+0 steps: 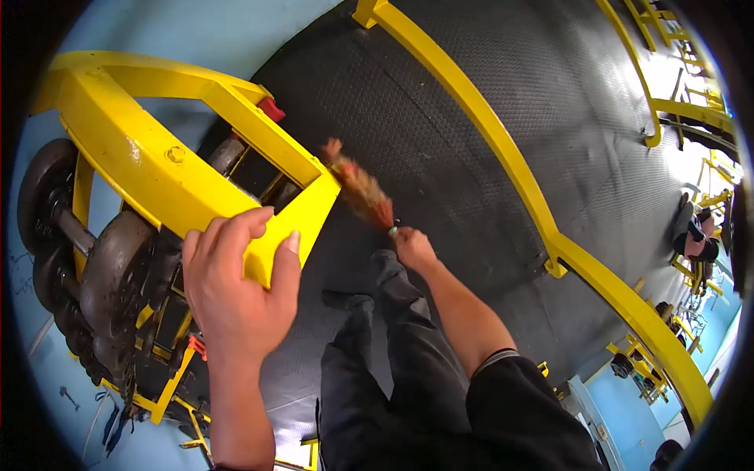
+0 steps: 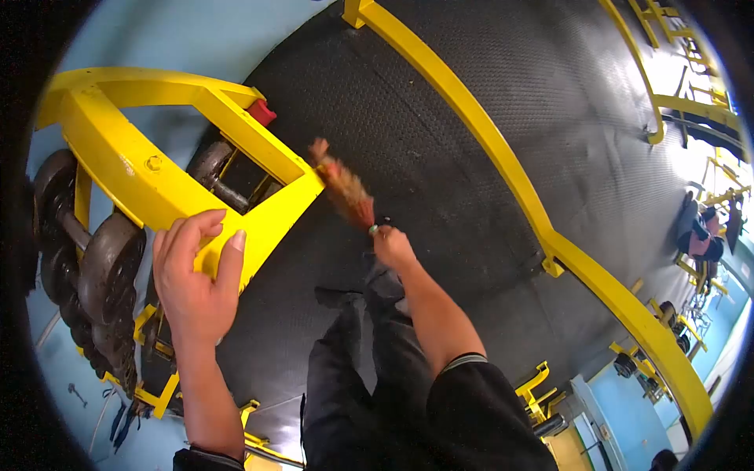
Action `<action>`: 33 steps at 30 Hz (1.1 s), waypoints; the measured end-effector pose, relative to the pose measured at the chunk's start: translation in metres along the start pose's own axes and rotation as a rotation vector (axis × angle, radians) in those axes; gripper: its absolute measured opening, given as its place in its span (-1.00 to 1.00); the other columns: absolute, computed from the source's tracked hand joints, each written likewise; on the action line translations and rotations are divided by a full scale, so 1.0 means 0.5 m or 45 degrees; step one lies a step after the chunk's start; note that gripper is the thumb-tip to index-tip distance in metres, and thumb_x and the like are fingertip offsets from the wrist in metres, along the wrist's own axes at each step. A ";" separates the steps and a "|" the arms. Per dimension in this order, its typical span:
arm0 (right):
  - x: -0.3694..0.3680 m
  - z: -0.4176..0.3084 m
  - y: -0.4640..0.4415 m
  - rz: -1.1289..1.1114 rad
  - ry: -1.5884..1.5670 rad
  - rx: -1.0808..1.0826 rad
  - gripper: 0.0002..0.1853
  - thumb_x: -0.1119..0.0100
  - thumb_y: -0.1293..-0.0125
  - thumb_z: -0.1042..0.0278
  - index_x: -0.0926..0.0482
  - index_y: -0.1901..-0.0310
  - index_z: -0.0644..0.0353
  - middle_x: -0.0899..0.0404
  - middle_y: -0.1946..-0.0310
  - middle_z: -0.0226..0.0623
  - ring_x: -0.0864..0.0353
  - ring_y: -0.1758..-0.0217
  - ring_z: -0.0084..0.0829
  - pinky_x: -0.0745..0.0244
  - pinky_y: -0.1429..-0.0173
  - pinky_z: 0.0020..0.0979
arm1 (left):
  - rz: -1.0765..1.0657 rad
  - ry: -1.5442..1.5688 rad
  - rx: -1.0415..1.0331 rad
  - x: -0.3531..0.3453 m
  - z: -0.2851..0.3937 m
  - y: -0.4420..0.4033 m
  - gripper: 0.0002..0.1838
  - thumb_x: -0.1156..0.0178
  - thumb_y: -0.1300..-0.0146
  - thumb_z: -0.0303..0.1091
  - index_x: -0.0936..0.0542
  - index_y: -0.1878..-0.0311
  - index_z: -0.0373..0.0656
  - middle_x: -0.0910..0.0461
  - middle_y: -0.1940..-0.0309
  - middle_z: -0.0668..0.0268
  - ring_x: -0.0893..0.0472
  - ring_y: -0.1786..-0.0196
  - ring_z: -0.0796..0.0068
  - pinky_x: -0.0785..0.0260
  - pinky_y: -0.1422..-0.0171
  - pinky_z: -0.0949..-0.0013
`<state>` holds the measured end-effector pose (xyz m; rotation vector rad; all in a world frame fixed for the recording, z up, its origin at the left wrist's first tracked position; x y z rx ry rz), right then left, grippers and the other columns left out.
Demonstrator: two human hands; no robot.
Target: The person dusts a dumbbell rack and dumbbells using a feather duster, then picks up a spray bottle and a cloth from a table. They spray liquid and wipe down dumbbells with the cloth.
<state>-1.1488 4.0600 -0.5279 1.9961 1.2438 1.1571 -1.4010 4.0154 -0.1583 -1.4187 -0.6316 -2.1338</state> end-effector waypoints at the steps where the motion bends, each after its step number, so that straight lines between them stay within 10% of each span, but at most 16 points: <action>1: -0.001 -0.002 -0.031 -0.027 0.084 -0.044 -0.59 0.03 -0.39 0.06 -0.59 0.08 0.27 -0.61 0.23 0.13 -0.59 0.05 0.10 -0.48 0.00 -0.13 | -0.020 -0.014 0.003 -0.009 0.003 -0.001 -0.70 -0.28 -0.09 -0.26 -0.59 0.11 -0.16 -0.60 0.24 0.20 -0.54 0.16 0.20 -0.31 0.06 0.20; 6: 0.026 -0.227 -0.054 -0.131 -0.165 0.152 -0.60 0.12 -0.42 0.16 -0.57 0.09 0.35 -0.63 0.28 0.11 -0.61 0.14 0.10 -0.52 0.13 -0.14 | 0.050 -0.013 0.013 0.001 -0.010 -0.007 -0.55 -0.27 -0.04 -0.16 -0.57 0.00 -0.17 -0.55 0.04 0.16 -0.53 0.01 0.12 -0.32 -0.08 0.13; 8: -0.015 -0.236 -0.057 -0.405 -0.283 -0.348 -0.60 0.07 -0.44 0.04 -0.62 0.15 0.23 -0.59 0.51 -0.18 -0.62 0.45 -0.30 -0.52 0.38 -0.24 | -0.020 -0.109 0.018 -0.003 -0.009 -0.014 -0.41 -0.26 -0.03 -0.11 -0.52 -0.15 -0.17 -0.46 -0.15 0.07 -0.48 -0.13 0.04 -0.27 -0.18 0.07; 17: -0.041 -0.548 -0.077 -0.489 -0.725 -0.115 -0.57 0.06 -0.44 0.08 -0.57 0.10 0.36 -0.56 0.51 -0.15 -0.52 0.69 -0.30 -0.32 0.67 -0.31 | -0.030 -0.135 0.133 -0.001 -0.023 -0.015 -0.33 -0.20 -0.06 -0.02 -0.47 -0.25 -0.13 -0.34 -0.29 -0.03 -0.38 -0.30 -0.03 -0.19 -0.28 0.03; 27: -0.027 -0.755 -0.096 -0.410 -0.728 0.513 -0.58 0.06 -0.44 0.07 -0.58 0.03 0.31 -0.50 0.59 -0.28 -0.45 0.70 -0.49 -0.35 0.62 -0.43 | -0.122 -0.066 0.166 -0.008 -0.029 -0.021 -0.32 -0.20 -0.05 -0.08 -0.45 -0.24 -0.25 -0.30 -0.31 -0.09 -0.34 -0.32 -0.12 -0.14 -0.34 0.00; 30: 0.011 -0.723 -0.050 -0.447 -0.521 0.539 -0.62 0.00 -0.42 0.12 -0.57 -0.01 0.28 -0.55 0.51 -0.32 -0.53 0.51 -0.57 -0.41 0.41 -0.53 | -0.110 -0.070 0.191 -0.005 -0.031 -0.019 -0.31 -0.20 -0.05 -0.09 -0.44 -0.24 -0.26 -0.30 -0.30 -0.11 -0.35 -0.31 -0.12 -0.16 -0.32 0.03; 32: 0.035 -0.711 0.022 -0.690 -0.794 0.567 -0.69 -0.04 -0.37 0.24 -0.58 0.02 0.27 -0.65 0.24 -0.11 -0.64 0.16 -0.23 -0.48 0.01 -0.33 | -0.113 -0.057 0.210 -0.006 -0.035 -0.019 -0.31 -0.20 -0.06 -0.08 -0.43 -0.25 -0.26 -0.30 -0.31 -0.11 -0.35 -0.31 -0.11 -0.18 -0.29 0.04; 33: 0.044 -0.705 0.028 -0.535 -0.927 0.889 -0.68 -0.04 -0.41 0.22 -0.57 -0.03 0.26 -0.59 0.39 -0.36 -0.53 0.39 -0.60 -0.44 0.29 -0.54 | -0.115 -0.048 0.208 -0.007 -0.034 -0.019 -0.31 -0.20 -0.06 -0.08 -0.43 -0.25 -0.26 -0.30 -0.31 -0.11 -0.35 -0.31 -0.11 -0.18 -0.29 0.04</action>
Point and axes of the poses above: each hand's wrist, its own y-axis away from the middle knuckle, its own x-axis out of the back of the hand, z = x × y, the point moved 10 cm from there along -y, towards the middle knuckle
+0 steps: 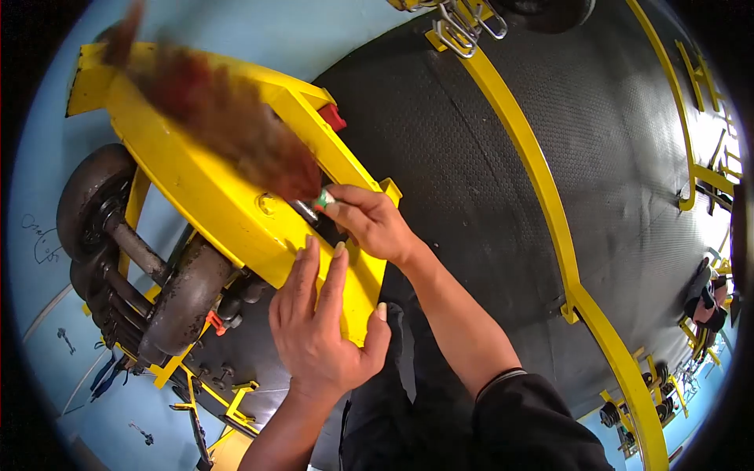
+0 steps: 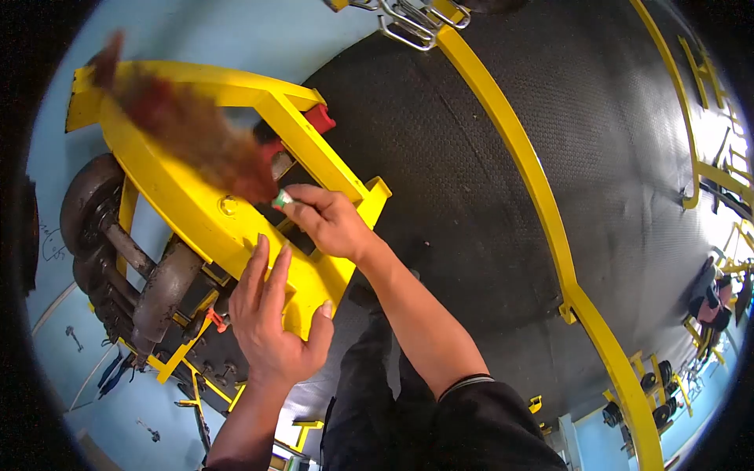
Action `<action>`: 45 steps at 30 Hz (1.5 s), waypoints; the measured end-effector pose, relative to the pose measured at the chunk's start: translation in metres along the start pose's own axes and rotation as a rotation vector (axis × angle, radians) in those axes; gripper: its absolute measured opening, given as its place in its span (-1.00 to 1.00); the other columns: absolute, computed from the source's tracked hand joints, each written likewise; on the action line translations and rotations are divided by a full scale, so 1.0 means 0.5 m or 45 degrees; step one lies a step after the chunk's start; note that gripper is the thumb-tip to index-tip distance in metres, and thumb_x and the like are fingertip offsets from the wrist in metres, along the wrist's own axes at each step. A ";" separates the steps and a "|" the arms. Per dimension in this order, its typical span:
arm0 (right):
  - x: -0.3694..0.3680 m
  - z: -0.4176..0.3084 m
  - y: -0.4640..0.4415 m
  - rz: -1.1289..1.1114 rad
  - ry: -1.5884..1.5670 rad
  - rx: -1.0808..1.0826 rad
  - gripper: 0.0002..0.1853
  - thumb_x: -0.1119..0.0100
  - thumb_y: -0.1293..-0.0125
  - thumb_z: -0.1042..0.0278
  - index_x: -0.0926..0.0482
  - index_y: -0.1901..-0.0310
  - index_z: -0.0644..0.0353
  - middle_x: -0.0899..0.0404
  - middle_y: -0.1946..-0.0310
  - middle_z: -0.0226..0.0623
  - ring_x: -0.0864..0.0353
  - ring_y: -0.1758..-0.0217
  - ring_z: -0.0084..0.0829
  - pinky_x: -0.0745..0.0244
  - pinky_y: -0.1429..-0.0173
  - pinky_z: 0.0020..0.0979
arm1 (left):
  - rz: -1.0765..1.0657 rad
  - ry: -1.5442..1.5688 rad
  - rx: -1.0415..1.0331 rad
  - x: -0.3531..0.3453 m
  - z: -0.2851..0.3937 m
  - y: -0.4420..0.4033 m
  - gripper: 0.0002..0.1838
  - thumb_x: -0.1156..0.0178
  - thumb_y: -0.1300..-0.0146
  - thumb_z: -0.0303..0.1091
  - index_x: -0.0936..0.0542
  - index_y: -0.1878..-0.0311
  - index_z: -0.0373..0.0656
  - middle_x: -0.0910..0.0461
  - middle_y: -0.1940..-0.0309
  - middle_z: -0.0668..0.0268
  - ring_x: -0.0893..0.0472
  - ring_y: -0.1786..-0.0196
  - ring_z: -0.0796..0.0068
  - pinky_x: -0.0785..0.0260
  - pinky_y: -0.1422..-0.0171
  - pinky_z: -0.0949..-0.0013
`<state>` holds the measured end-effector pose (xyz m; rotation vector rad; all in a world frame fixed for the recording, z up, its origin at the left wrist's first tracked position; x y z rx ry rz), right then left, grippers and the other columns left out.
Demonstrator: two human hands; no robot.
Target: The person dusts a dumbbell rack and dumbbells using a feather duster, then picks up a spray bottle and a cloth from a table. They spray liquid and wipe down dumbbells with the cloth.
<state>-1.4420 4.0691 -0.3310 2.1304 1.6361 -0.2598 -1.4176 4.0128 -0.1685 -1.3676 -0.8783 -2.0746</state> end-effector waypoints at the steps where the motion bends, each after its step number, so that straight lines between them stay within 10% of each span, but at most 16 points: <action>1: 0.009 -0.005 0.001 0.020 0.105 0.081 -0.68 -0.03 -0.42 0.23 -0.57 -0.03 0.27 -0.59 0.38 -0.36 -0.53 0.39 -0.59 -0.44 0.29 -0.52 | 0.019 -0.034 -0.006 0.002 0.002 -0.001 -0.32 -0.17 -0.08 -0.05 -0.44 -0.25 -0.21 -0.33 -0.29 -0.09 -0.37 -0.30 -0.07 -0.19 -0.28 0.06; 4: 0.056 0.074 -0.051 0.064 0.398 -0.198 -0.67 0.00 -0.41 0.24 -0.56 -0.01 0.31 -0.56 0.46 -0.30 -0.53 0.40 -0.52 -0.47 0.25 -0.47 | 0.022 -0.095 -0.033 0.001 0.011 -0.002 -0.33 -0.16 -0.09 -0.02 -0.45 -0.25 -0.17 -0.36 -0.28 -0.03 -0.38 -0.30 -0.04 -0.19 -0.28 0.05; 5: 0.089 0.160 -0.074 0.189 0.398 -0.437 -0.63 -0.03 -0.35 0.12 -0.60 0.04 0.24 -0.64 0.27 0.04 -0.64 0.13 -0.03 -0.48 0.01 -0.24 | -0.005 -0.126 -0.034 -0.002 0.012 -0.002 -0.34 -0.16 -0.08 -0.02 -0.46 -0.25 -0.17 -0.36 -0.28 -0.01 -0.38 -0.30 -0.04 -0.18 -0.29 0.04; 10: 0.199 0.356 -0.144 0.265 0.575 -0.962 -0.64 0.00 -0.35 0.20 -0.61 0.22 0.40 -0.65 0.39 -0.02 -0.70 0.46 -0.15 -0.60 0.42 -0.22 | -0.095 -0.097 -0.045 -0.012 0.006 -0.009 -0.44 -0.20 -0.04 -0.10 -0.56 -0.10 -0.20 -0.50 -0.17 0.06 -0.37 -0.30 -0.07 -0.17 -0.29 0.05; 17: 0.285 0.459 0.199 0.188 0.900 -1.379 -0.60 0.03 -0.33 0.21 -0.54 0.13 0.49 -0.59 0.23 0.26 -0.59 0.05 0.14 -0.51 0.00 -0.12 | -0.117 -0.065 -0.017 -0.016 0.007 -0.008 -0.48 -0.20 -0.02 -0.16 -0.57 -0.04 -0.26 -0.53 -0.13 0.10 -0.32 -0.33 -0.11 -0.07 -0.40 0.00; 18: 0.299 0.546 0.251 0.160 1.069 -0.671 -0.45 0.13 -0.43 0.04 -0.57 0.37 0.49 -0.58 0.58 0.11 -0.62 0.60 -0.02 -0.51 0.50 -0.11 | -0.114 -0.067 -0.023 -0.016 0.008 -0.007 -0.50 -0.20 -0.03 -0.16 -0.57 -0.03 -0.25 -0.54 -0.12 0.12 -0.32 -0.34 -0.10 -0.07 -0.40 0.00; 26: 0.291 0.437 0.513 0.416 0.941 -1.492 -0.64 0.06 -0.35 0.18 -0.58 0.18 0.34 -0.60 0.18 0.20 -0.58 0.03 0.13 -0.48 -0.07 -0.07 | -0.085 -0.072 -0.040 -0.016 0.011 -0.002 -0.53 -0.21 -0.05 -0.15 -0.59 -0.01 -0.21 -0.56 -0.10 0.14 -0.33 -0.33 -0.07 -0.12 -0.39 -0.01; 32: 0.221 0.374 0.398 0.144 1.199 -0.927 -0.61 0.02 -0.36 0.08 -0.59 0.20 0.30 -0.60 0.23 0.19 -0.58 0.06 0.13 -0.47 0.00 0.00 | 0.057 -0.017 -0.037 -0.002 0.007 0.008 -0.52 -0.26 0.01 -0.18 -0.58 -0.02 -0.13 -0.59 -0.03 0.22 -0.42 -0.25 0.09 -0.24 -0.25 0.03; 45: 0.022 0.420 0.450 0.095 1.552 -0.679 -0.62 0.02 -0.37 0.08 -0.58 0.17 0.29 -0.60 0.25 0.19 -0.58 0.09 0.17 -0.47 0.03 0.00 | 0.809 0.702 -0.057 0.027 -0.119 0.315 -0.46 -0.16 -0.19 -0.25 -0.36 -0.27 0.00 -0.34 -0.27 0.17 -0.28 -0.38 0.22 -0.02 -0.40 0.06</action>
Point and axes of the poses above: each hand's wrist, its own y-axis away from the middle knuckle, its own x-axis out of the back of the hand, z = x × y, the point moved 10 cm from there along -y, towards the middle knuckle
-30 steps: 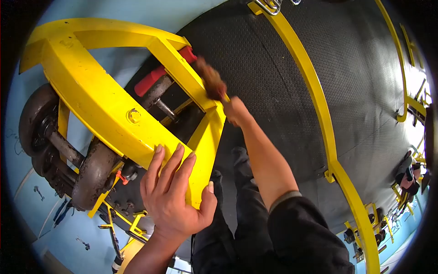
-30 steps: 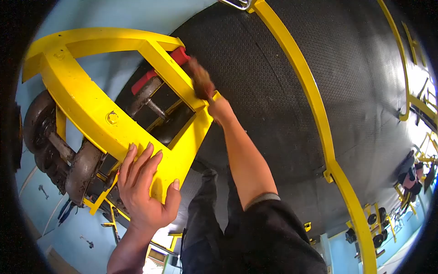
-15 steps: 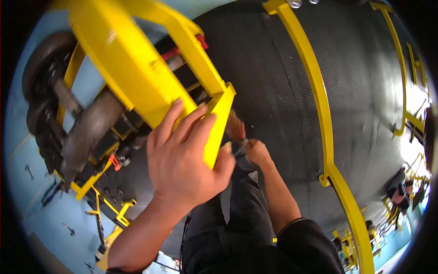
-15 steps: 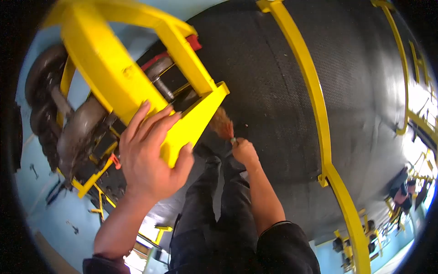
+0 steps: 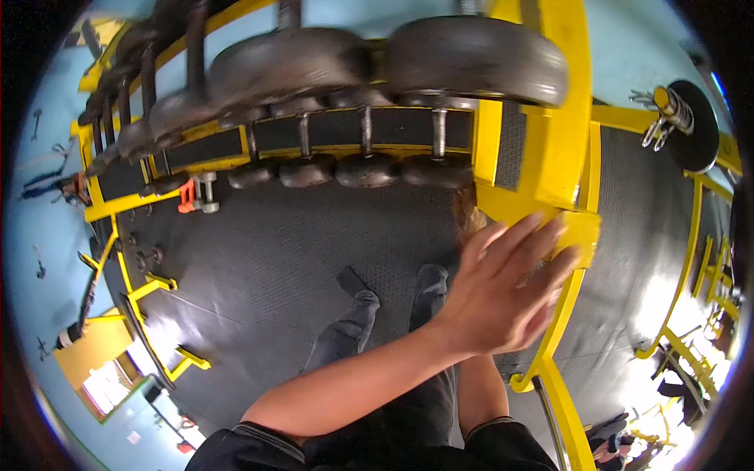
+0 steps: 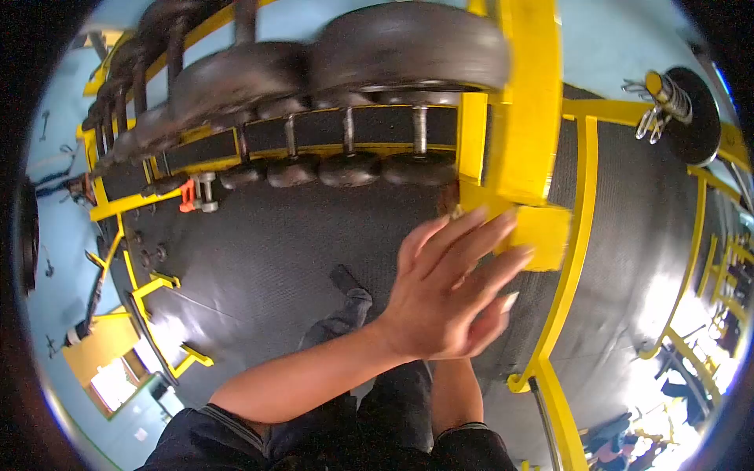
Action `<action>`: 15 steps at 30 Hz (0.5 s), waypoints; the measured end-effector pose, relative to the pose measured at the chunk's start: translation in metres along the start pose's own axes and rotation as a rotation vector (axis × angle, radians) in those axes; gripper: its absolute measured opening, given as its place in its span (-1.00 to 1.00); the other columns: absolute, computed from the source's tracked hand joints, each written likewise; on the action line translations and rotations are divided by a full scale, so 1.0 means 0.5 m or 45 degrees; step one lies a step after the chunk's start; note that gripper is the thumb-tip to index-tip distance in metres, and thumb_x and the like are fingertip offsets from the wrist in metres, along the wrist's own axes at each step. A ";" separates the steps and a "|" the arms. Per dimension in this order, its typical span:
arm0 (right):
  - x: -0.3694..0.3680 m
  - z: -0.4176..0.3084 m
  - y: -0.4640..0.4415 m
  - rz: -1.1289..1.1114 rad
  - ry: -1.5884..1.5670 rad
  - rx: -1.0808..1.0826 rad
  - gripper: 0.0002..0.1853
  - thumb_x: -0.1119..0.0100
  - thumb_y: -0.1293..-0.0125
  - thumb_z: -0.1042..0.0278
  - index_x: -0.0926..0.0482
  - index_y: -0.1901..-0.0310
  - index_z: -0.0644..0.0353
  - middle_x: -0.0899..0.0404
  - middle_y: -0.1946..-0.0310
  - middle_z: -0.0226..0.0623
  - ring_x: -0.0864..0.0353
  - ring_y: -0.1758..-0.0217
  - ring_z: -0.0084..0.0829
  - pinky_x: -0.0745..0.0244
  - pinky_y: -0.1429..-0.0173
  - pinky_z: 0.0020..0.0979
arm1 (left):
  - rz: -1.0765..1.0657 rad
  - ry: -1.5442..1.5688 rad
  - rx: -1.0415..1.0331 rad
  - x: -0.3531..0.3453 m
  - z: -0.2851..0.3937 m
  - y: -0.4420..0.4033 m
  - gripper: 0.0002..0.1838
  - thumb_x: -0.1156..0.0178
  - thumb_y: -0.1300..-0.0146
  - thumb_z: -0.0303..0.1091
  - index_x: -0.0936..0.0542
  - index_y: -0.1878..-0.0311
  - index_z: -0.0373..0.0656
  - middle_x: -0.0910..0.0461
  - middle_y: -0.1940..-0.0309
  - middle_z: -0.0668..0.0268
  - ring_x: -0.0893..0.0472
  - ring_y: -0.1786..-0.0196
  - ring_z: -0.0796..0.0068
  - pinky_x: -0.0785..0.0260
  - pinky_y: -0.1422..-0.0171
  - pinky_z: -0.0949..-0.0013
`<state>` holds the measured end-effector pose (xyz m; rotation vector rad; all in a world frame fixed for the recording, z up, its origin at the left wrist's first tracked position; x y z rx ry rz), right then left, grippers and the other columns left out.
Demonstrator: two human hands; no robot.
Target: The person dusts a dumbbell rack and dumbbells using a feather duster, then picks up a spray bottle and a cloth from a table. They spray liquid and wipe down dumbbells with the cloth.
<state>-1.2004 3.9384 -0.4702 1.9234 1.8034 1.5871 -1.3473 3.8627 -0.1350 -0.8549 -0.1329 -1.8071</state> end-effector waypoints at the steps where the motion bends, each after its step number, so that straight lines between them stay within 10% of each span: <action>1: -0.010 -0.012 0.007 0.021 0.030 0.002 -0.62 0.02 -0.37 0.08 -0.58 0.16 0.29 -0.60 0.25 0.19 -0.58 0.09 0.17 -0.47 0.03 0.00 | -0.105 0.017 0.091 0.020 -0.038 0.055 -0.45 -0.17 -0.18 -0.26 -0.36 -0.27 -0.03 -0.33 -0.29 0.15 -0.29 -0.37 0.19 -0.05 -0.38 0.04; 11: 0.095 -0.390 0.082 -0.011 0.827 0.222 -0.63 -0.03 -0.16 0.38 -0.52 -0.04 0.20 -0.59 0.13 0.15 -0.57 0.01 0.10 -0.48 -0.06 -0.04 | -0.941 -0.229 1.131 0.366 -0.449 0.718 -0.34 -0.21 -0.15 -0.13 -0.33 -0.29 -0.19 -0.48 -0.13 -0.04 -0.48 -0.17 -0.02 -0.28 -0.25 0.04; 15: 0.146 -0.486 0.044 0.065 1.531 0.202 -0.62 -0.08 -0.03 0.44 -0.59 0.04 0.11 -0.61 0.18 0.12 -0.60 0.06 0.05 -0.50 -0.04 -0.05 | -0.594 -0.347 1.276 0.534 -0.514 0.863 -0.43 -0.18 -0.16 -0.18 -0.40 -0.23 -0.19 -0.51 -0.07 0.05 -0.50 -0.11 0.07 -0.30 -0.18 0.09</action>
Point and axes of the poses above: each hand's wrist, its own y-axis away from the middle knuckle, its own x-axis out of the back of the hand, z = x × y, the point moved 10 cm from there along -y, towards the middle knuckle
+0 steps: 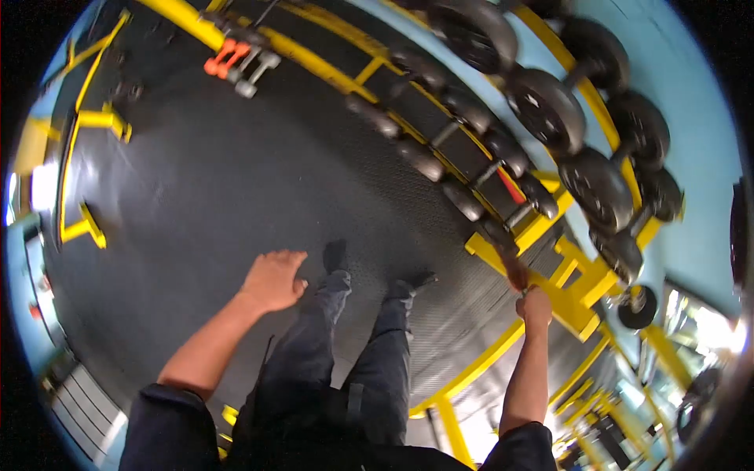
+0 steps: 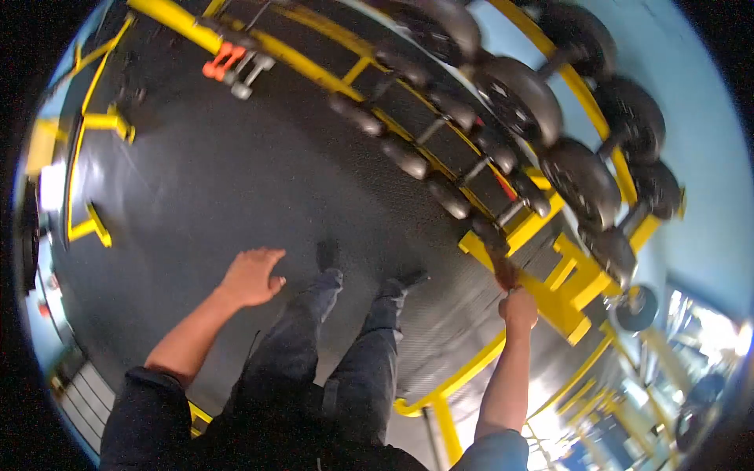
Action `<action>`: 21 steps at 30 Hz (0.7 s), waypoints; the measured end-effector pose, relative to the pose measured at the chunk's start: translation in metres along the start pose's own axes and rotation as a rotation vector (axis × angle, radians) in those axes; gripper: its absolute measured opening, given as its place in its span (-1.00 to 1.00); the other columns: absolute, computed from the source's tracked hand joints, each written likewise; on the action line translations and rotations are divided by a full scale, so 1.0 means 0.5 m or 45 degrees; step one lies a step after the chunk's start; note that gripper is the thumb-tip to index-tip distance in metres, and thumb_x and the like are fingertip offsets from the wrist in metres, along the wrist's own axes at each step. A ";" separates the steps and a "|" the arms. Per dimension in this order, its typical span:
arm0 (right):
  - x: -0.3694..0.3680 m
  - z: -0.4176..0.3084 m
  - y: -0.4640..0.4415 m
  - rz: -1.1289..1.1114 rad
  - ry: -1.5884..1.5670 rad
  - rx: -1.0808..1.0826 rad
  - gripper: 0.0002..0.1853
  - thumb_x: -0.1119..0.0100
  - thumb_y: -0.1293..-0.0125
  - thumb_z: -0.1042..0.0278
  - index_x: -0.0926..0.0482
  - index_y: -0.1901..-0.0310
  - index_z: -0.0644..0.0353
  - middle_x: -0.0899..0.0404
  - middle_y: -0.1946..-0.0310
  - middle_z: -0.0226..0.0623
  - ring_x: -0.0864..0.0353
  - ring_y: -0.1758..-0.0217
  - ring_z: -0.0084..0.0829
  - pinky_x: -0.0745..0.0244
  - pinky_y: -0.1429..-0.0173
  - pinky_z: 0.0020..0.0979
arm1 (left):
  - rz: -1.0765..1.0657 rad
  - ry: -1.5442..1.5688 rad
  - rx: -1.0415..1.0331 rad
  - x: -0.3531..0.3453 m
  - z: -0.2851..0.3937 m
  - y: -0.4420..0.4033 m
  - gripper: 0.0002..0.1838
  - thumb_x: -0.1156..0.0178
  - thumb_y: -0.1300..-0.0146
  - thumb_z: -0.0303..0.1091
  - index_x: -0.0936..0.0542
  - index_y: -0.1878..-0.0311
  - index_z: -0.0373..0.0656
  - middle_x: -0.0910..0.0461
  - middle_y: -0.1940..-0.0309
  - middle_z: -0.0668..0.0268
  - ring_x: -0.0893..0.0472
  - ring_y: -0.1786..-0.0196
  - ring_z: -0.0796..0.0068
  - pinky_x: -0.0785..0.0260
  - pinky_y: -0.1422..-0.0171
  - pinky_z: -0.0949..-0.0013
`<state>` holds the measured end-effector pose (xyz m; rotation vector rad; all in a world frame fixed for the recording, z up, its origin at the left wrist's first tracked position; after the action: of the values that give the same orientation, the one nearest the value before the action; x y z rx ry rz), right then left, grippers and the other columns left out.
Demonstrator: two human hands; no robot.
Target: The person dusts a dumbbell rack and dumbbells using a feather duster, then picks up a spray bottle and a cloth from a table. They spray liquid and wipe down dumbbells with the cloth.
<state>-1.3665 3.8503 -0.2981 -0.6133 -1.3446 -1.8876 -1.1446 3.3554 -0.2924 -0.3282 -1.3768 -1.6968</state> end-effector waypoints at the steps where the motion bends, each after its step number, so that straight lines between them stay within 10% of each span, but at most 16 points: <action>1: 0.031 -0.023 -0.009 0.023 0.069 0.040 -0.62 -0.08 -0.03 0.44 -0.59 0.04 0.11 -0.61 0.18 0.12 -0.60 0.06 0.05 -0.50 -0.04 -0.05 | 0.093 0.056 0.027 0.002 -0.038 0.006 -0.43 -0.18 -0.16 -0.19 -0.40 -0.23 -0.20 -0.51 -0.06 0.06 -0.51 -0.10 0.07 -0.30 -0.18 0.09; 10: 0.031 -0.237 -0.062 -0.196 0.910 0.353 -0.55 -0.12 -0.11 0.33 -0.47 -0.07 0.24 -0.60 0.06 0.07 -0.62 -0.01 -0.02 -0.55 -0.07 -0.12 | 0.116 0.846 0.307 -0.118 -0.117 0.038 -0.43 -0.19 -0.20 -0.18 -0.37 -0.27 -0.14 -0.44 -0.16 -0.04 -0.41 -0.25 -0.02 -0.19 -0.37 0.05; 21: 0.109 -0.631 0.088 0.033 0.612 0.598 -0.54 -0.07 -0.11 0.38 -0.41 -0.09 0.27 -0.59 0.12 0.17 -0.58 -0.01 0.09 -0.48 -0.12 -0.04 | 0.119 1.039 0.435 -0.238 -0.127 0.120 -0.44 -0.19 -0.19 -0.18 -0.37 -0.25 -0.11 -0.46 -0.12 0.03 -0.43 -0.22 0.02 -0.22 -0.32 0.03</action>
<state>-1.3563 3.5302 -0.3397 0.0600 -1.3686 -1.4882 -1.0118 3.3566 -0.3568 0.4497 -0.9716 -1.2563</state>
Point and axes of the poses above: each hand's wrist, its own y-axis away from the middle knuckle, its own x-axis out of the back of the hand, z = x × y, the point moved 10 cm from there along -y, towards the middle knuckle
